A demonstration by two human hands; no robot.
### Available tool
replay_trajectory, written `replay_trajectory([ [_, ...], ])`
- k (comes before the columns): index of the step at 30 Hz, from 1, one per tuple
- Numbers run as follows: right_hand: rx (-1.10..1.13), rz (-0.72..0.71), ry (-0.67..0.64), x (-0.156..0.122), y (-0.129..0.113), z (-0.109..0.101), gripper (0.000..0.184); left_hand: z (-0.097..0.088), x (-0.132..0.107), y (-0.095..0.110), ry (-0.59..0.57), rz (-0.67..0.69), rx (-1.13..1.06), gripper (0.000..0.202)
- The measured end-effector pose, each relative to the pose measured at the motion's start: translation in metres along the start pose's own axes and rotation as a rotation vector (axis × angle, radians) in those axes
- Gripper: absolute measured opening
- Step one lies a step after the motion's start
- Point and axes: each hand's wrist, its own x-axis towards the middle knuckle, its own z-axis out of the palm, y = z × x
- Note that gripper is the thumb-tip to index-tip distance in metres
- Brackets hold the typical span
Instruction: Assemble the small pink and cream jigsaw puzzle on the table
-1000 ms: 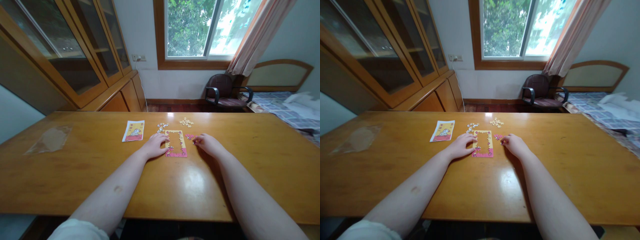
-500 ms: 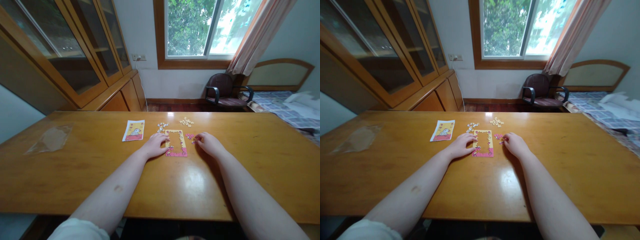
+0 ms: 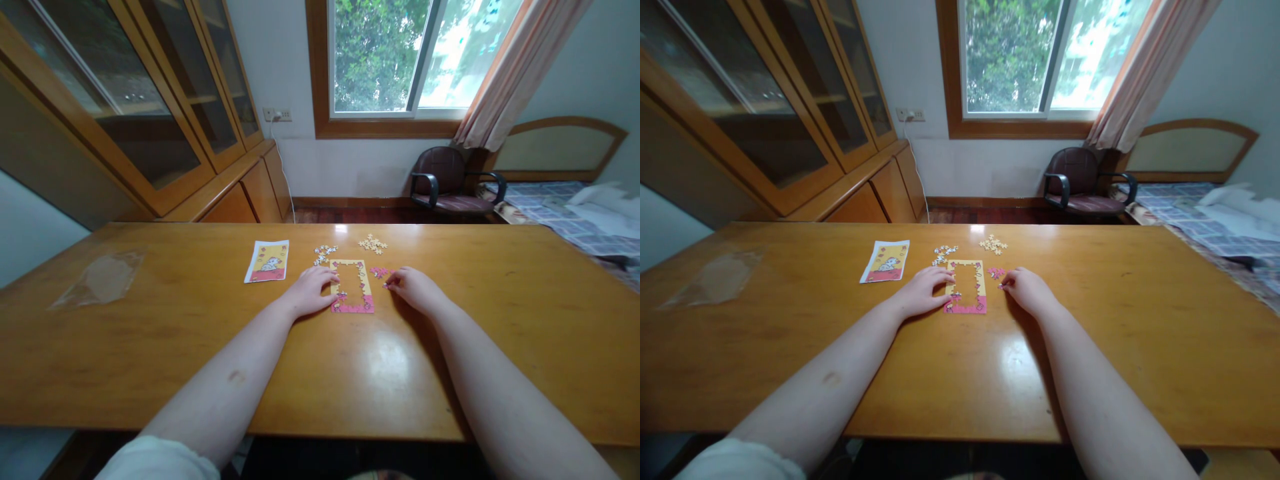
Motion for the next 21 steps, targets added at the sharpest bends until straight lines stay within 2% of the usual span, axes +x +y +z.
replay_trajectory([
  [10,0.090,0.041,0.019,-0.003,-0.006,0.003,0.008,-0.001,0.000,0.004,-0.005,0.002,-0.004,0.033],
  [16,0.416,0.039,0.056,-0.010,-0.033,0.008,0.012,0.000,0.000,0.010,0.031,0.056,-0.010,0.035],
  [21,0.587,-0.019,0.001,-0.011,-0.051,0.020,0.015,0.002,0.001,0.016,0.032,0.159,-0.042,0.029],
])
